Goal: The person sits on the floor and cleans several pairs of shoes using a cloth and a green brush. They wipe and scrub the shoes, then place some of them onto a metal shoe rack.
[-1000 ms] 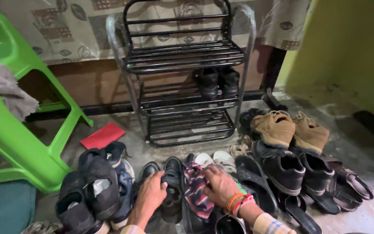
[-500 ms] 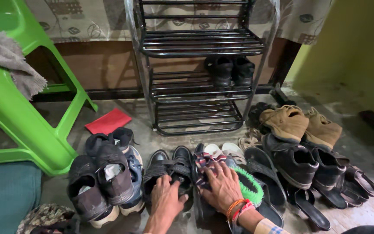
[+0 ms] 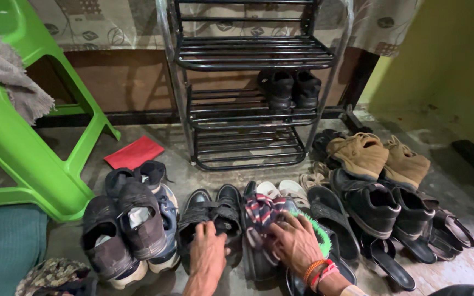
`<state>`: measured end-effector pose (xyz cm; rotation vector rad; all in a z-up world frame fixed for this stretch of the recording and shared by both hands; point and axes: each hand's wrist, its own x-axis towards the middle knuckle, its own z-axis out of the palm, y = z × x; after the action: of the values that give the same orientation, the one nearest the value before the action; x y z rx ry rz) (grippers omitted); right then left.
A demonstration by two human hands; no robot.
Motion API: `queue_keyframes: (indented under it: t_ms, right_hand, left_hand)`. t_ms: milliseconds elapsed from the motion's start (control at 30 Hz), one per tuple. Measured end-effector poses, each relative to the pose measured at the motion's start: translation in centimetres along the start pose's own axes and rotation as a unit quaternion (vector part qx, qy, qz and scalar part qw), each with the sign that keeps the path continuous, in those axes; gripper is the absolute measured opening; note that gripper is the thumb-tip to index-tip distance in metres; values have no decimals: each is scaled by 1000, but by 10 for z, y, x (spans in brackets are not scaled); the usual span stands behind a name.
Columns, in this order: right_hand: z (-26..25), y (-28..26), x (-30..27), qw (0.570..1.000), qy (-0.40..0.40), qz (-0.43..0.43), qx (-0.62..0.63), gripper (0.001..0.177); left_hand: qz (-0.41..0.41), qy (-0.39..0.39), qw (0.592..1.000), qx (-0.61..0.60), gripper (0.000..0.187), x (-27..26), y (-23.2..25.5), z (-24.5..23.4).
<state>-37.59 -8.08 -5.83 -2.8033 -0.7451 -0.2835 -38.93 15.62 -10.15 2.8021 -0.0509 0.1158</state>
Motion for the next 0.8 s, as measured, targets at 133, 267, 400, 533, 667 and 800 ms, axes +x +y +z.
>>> queue_keyframes:
  t_ms: [133,267,400,533,667,800]
  right_hand:
    - [-13,13,9,973,47,157,165,23]
    - [-33,35,17,907,165,247,300,26]
    - [-50,56,16,890,204,252,322,25]
    - [-57,42,4,884,156,234,374,26]
    - [-50,5,-3,884,53,240,397,28]
    - [-35,-23,-12,921,-55,126,364,27]
  left_hand:
    - [-11,37,996,-79,28,12,-21,0]
    - [2,79,981,-176,27,15,-24,3]
    - [8,132,975,-177,27,20,-12,-8]
    - [6,154,976,-153,24,16,8,-42]
    - [13,198,970,-139,19,11,32,-75]
    - [57,239,954,-172,22,9,46,-93]
